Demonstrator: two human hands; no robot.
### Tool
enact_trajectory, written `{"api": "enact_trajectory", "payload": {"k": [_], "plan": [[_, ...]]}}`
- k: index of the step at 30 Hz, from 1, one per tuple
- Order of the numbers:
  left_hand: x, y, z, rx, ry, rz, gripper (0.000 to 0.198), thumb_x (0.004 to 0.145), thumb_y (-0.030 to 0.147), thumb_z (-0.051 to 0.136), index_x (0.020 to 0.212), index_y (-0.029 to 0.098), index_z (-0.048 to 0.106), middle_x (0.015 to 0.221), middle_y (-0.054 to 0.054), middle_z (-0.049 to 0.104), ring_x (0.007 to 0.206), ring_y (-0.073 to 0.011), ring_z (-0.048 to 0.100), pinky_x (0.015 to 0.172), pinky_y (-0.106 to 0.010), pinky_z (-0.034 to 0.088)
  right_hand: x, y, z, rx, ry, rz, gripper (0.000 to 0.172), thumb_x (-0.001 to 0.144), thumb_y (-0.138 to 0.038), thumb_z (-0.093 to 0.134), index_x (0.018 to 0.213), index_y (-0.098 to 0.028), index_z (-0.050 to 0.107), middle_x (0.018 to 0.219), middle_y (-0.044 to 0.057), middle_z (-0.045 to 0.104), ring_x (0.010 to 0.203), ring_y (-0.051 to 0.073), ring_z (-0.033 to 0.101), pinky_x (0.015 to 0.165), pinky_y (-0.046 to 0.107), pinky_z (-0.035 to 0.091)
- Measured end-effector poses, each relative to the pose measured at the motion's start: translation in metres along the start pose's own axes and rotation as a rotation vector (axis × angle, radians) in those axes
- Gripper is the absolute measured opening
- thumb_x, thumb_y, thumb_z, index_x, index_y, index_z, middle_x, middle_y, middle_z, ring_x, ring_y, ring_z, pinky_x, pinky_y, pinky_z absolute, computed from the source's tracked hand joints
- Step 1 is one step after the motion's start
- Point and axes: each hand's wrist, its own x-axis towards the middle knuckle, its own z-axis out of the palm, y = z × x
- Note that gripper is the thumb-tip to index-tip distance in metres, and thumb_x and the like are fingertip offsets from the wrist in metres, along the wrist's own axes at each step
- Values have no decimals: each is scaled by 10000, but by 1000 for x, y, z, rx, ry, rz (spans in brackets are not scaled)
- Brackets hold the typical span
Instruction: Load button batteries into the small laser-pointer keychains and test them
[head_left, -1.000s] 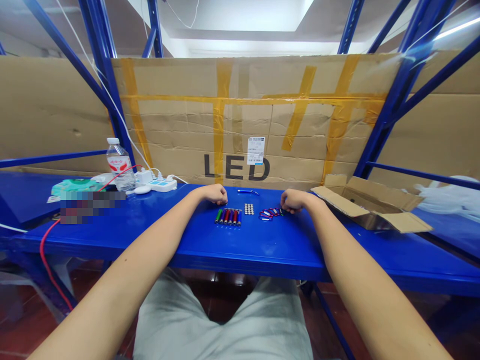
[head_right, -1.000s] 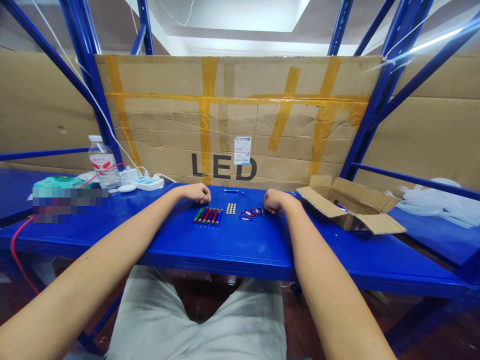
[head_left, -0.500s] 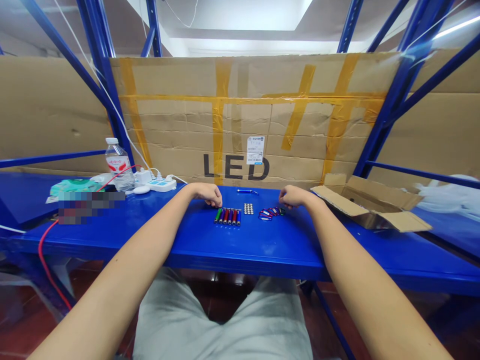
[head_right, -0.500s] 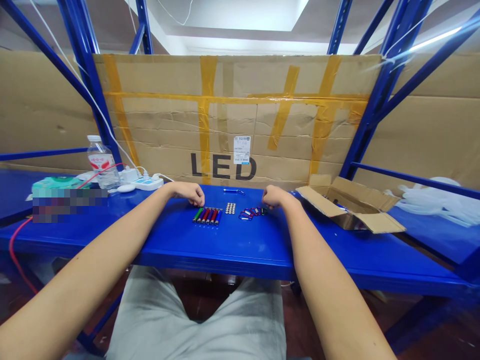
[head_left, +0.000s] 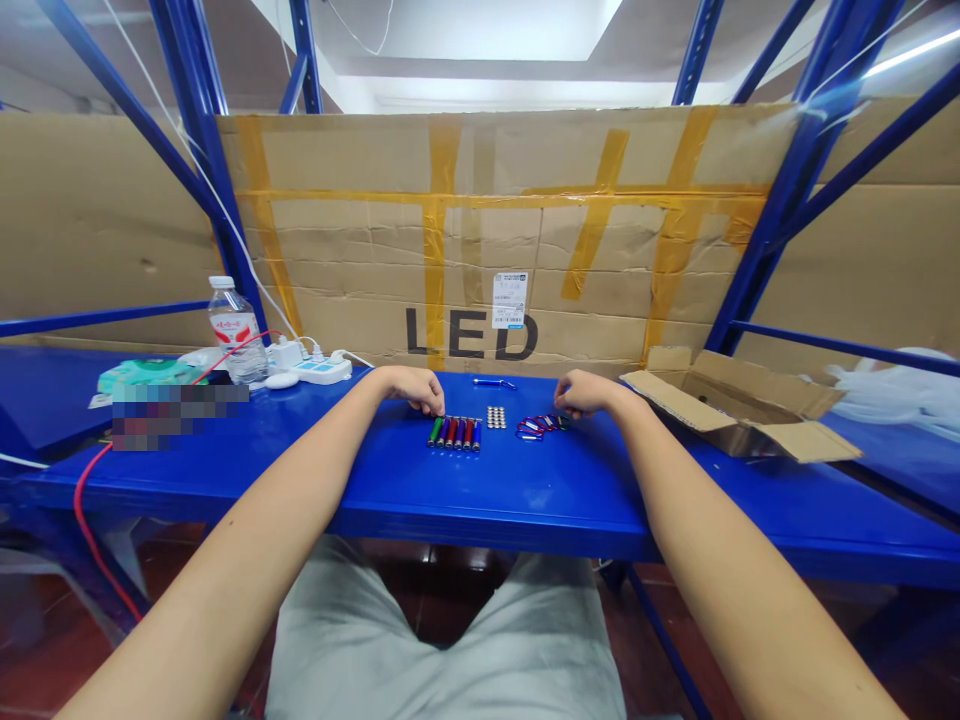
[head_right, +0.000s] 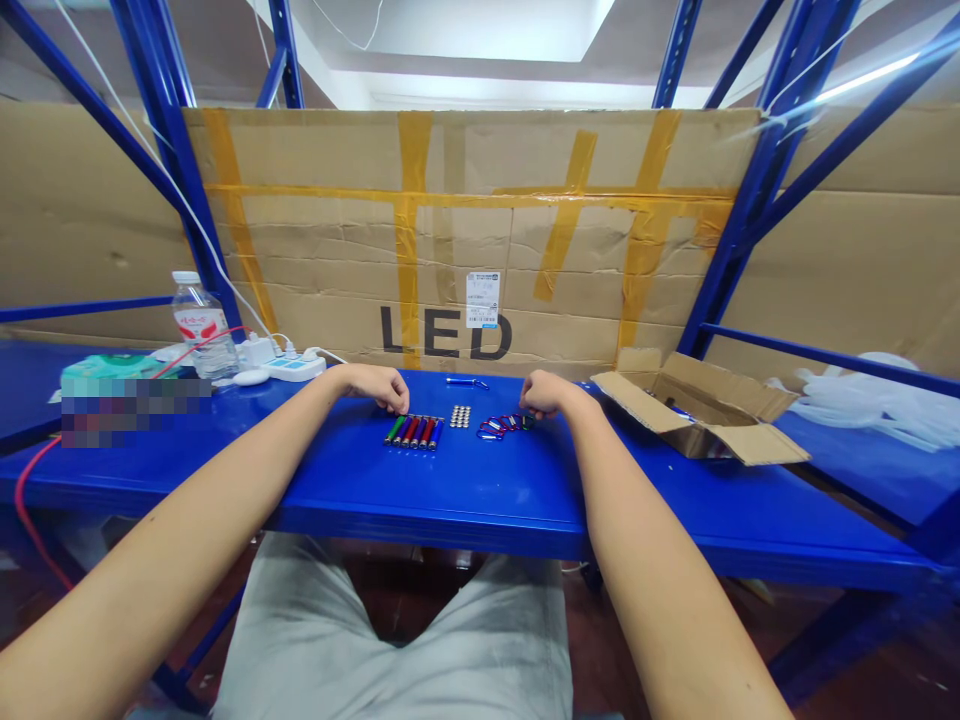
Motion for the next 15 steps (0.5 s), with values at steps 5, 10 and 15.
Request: {"api": "enact_trajectory", "payload": {"k": [5,10,15], "plan": [[3,-3,-2,-1,86,4,261,661,366,670,818,159,687,787,-36,678,702,-131,573,634,-242,429,0,-1,-1,-9,29,-11,164,690,-114,563,815,-124,669,574,31,614,479,123,534,495,232,413],[41,17,-3,330,411,116,239,735,230,559,924,139,673,967,-84,703,850,-176,621,762,-263,460,12,-18,4,-124,226,-107,179,722,-113,560,840,-126,694,734,91,698,669,178,632,611,246,442],[95,48,0,603,416,191,503,817,295,557,1292,134,520,1360,-146,545,1191,-241,537,958,-289,418,21,-35,20,-109,322,-267,192,744,-118,560,866,-158,703,925,85,724,848,195,637,698,235,437]]}}
